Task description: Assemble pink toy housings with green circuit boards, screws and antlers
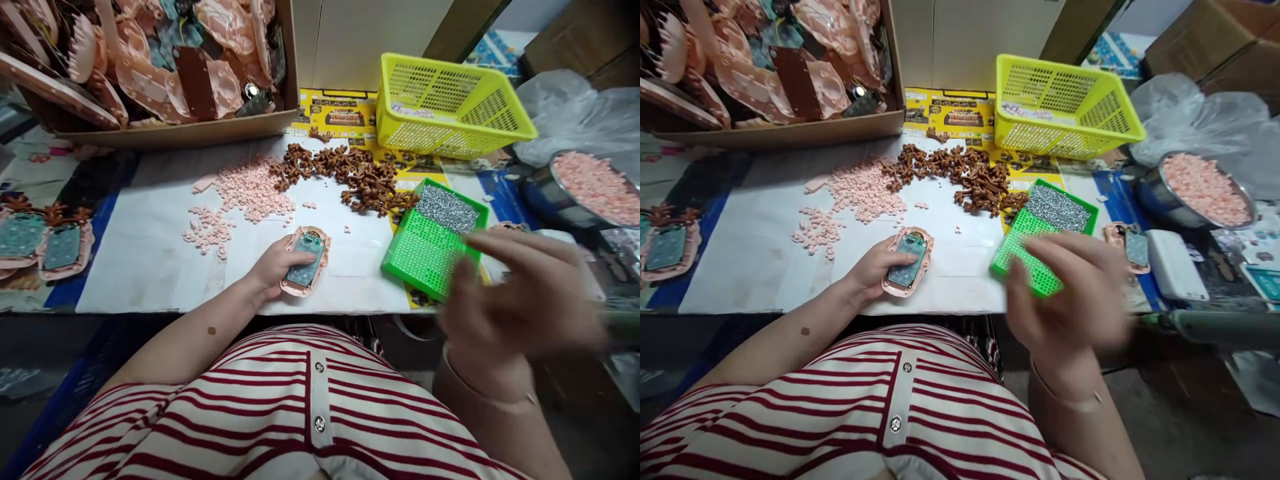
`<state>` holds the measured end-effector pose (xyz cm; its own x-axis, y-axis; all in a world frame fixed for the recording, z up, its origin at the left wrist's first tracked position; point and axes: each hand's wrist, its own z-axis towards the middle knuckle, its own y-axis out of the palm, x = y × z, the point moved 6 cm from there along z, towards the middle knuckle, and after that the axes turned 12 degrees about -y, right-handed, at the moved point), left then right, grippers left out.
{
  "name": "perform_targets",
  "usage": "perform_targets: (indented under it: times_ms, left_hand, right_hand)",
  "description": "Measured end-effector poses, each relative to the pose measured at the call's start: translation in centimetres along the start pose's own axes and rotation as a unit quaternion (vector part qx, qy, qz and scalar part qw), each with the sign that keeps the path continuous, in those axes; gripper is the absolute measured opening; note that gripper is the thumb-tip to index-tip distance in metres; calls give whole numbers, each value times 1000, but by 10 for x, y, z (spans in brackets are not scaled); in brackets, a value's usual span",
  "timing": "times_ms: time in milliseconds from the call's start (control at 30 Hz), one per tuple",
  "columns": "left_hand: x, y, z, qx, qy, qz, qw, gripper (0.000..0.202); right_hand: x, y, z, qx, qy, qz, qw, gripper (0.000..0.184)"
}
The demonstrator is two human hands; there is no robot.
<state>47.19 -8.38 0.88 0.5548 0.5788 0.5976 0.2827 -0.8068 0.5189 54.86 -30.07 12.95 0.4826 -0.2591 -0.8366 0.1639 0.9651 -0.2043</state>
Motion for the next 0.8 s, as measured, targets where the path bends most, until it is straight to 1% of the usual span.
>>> perform_targets:
  times_ms: [33, 67, 100, 133, 167, 200, 233, 267, 300, 333, 367, 400, 467, 500, 533, 567, 600, 633, 700, 767, 800]
  left_hand:
    - [0, -3, 0, 0, -3, -9, 1000, 42]
    - [-1, -5, 0, -4, -5, -16, 1000, 44]
    - [-1, -6, 0, -14, -7, -21, 1000, 46]
    - [-2, -6, 0, -25, -8, -26, 999, 47]
    - [-3, -6, 0, -36, -9, -29, 999, 48]
    - [-3, -5, 0, -45, -10, -33, 998, 48]
    - [-4, -4, 0, -52, -14, -37, 998, 47]
    - [-4, -4, 0, -55, -18, -41, 997, 47]
    - [-5, -4, -1, -53, -23, -46, 997, 46]
    - [-5, -3, -1, -50, -27, -50, 997, 46]
    - [-5, -3, -1, -49, -31, -54, 997, 45]
    - [-5, -3, -2, -52, -32, -57, 997, 45]
    - [-5, -1, -2, -70, -30, -65, 995, 43]
    - [-5, 0, -2, -82, -27, -73, 994, 43]
    - [-4, 1, -2, -92, -23, -84, 992, 43]
    - [-3, 0, -2, -99, -16, -97, 990, 42]
    - [-2, 0, -2, -103, -6, -111, 988, 42]
    - [0, -1, -2, -105, 6, -125, 987, 41]
    - [6, -3, -3, -106, 32, -150, 982, 41]
    - [10, -5, -3, -106, 52, -164, 979, 43]
    - [12, -5, -3, -107, 56, -166, 979, 43]
  right_hand:
    - [0, 20, 6, -71, -52, -68, 994, 23]
    - [3, 44, 10, -162, -116, -158, 967, 19]
    - [10, 71, 12, -257, -181, -259, 914, 17]
    - [21, 97, 13, -337, -234, -351, 842, 19]
    - [35, 119, 14, -395, -267, -421, 771, 23]
    - [48, 136, 17, -427, -278, -464, 725, 27]
    - [60, 149, 22, -448, -277, -482, 700, 27]
    - [71, 157, 27, -457, -269, -493, 690, 29]
    - [79, 162, 33, -455, -261, -496, 692, 30]
    - [86, 163, 40, -439, -250, -490, 711, 31]
    - [91, 160, 48, -411, -236, -470, 745, 32]
    - [94, 155, 56, -372, -221, -431, 792, 32]
    - [99, 139, 67, -274, -177, -291, 899, 32]
    - [100, 131, 69, -229, -155, -199, 940, 30]
    - [99, 124, 66, -199, -138, -110, 964, 27]
    - [97, 119, 60, -185, -124, -27, 975, 25]
    - [92, 116, 50, -188, -111, 46, 975, 23]
    - [86, 115, 38, -207, -98, 107, 968, 22]
    - [73, 114, 8, -272, -66, 191, 941, 16]
    - [62, 113, -21, -341, -50, 231, 910, 5]
    - [59, 111, -32, -361, -46, 240, 900, 1]
